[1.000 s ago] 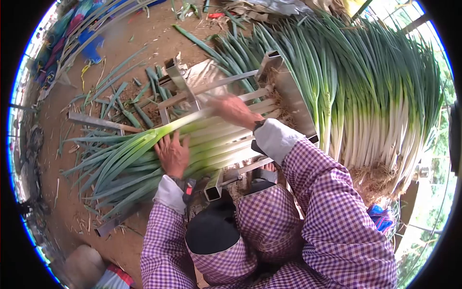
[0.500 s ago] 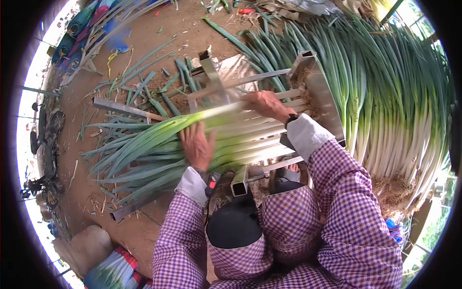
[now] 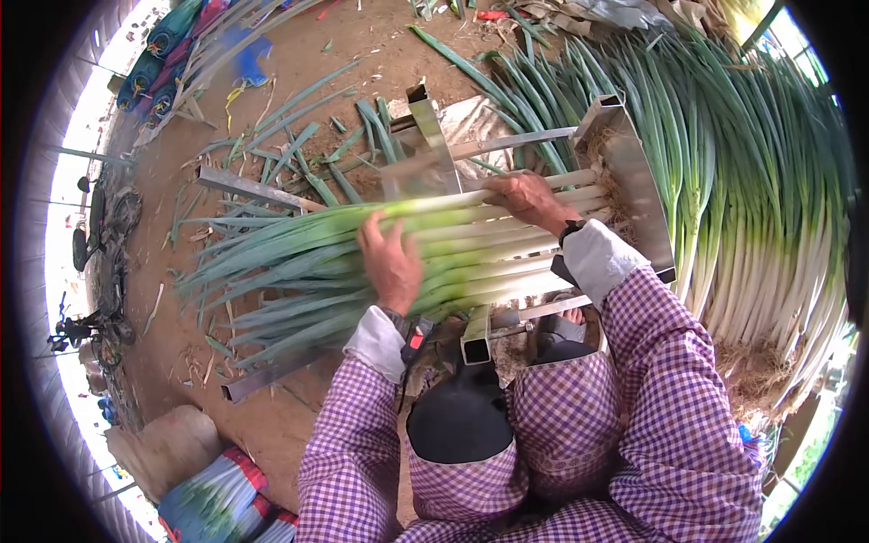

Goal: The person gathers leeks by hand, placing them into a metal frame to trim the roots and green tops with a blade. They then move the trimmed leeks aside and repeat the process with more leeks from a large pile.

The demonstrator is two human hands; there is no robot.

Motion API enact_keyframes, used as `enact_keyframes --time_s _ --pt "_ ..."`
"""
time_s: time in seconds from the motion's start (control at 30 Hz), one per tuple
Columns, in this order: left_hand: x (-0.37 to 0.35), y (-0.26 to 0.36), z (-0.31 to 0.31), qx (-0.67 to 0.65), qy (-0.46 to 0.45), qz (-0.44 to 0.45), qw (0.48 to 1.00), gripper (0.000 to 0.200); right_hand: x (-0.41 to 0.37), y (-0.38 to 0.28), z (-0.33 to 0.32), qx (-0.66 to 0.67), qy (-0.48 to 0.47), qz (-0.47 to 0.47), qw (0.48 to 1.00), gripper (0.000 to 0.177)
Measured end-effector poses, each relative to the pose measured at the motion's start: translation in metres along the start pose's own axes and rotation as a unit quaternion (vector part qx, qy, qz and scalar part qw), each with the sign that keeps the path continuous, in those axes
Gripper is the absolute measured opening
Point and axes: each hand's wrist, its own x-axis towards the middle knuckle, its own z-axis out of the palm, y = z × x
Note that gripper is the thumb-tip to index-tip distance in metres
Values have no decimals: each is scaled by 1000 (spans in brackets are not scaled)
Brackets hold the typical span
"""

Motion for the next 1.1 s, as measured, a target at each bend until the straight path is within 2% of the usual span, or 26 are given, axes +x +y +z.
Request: enact_keyframes --time_s 0.07,0.1,0.2,0.23,0.33,0.4,0.47,0.53,0.6,0.7,0.73,0.8,0.83,0.93,0.97,1.03,1.07,1.1 --pt "7 -3 -3 -5 1 27 1000 30 -1 5 4 -17 21 -21 999 28" --pt "12 -2 -9 42 -40 25 998 37 -3 3 4 -26 22 -22 999 27" --pt "32 -8 -8 134 0 82 988 44 -5 -1 4 -29 48 -30 998 25" --pt "35 -16 0 128 -23 69 989 54 -6 -3 3 -40 48 -30 998 25" --pt "23 -27 8 143 -100 58 983 49 -11 -5 -2 -53 39 -32 997 24" --pt "20 -30 9 125 -108 42 985 46 -13 2 11 -50 -10 -6 999 27" --pt "18 -29 14 157 -94 60 981 43 -12 -4 3 -35 -7 2 999 35" --pt "17 -35 23 186 -85 63 977 43 -15 -17 -1 -104 81 -19 991 47" --pt "15 -35 22 179 -76 75 978 42 -23 -42 -15 -61 170 4 984 54" --pt "18 -36 20 177 -78 74 978 41 -56 -86 -77 140 137 77 978 54" --pt "18 -36 20 178 -83 71 978 41 -75 -104 -105 192 175 92 961 47" --pt "17 -37 22 178 -78 78 978 41 -126 -106 -137 211 254 96 939 39" --pt "17 -44 25 176 -76 84 978 41 -151 -99 -145 312 331 122 882 37" --pt "17 -44 26 178 -80 88 977 41 -242 -54 -172 308 444 285 792 37" --pt "18 -48 27 177 -83 88 977 41 -260 -41 -179 116 422 396 808 32" --pt "21 -46 26 179 -84 93 976 41 -315 21 -158 9 456 430 779 28" --pt "20 -49 28 180 -84 94 976 41 -328 25 -161 -53 416 483 769 30" --pt "18 -49 27 182 -86 95 975 41 -341 28 -161 -49 349 525 775 33"
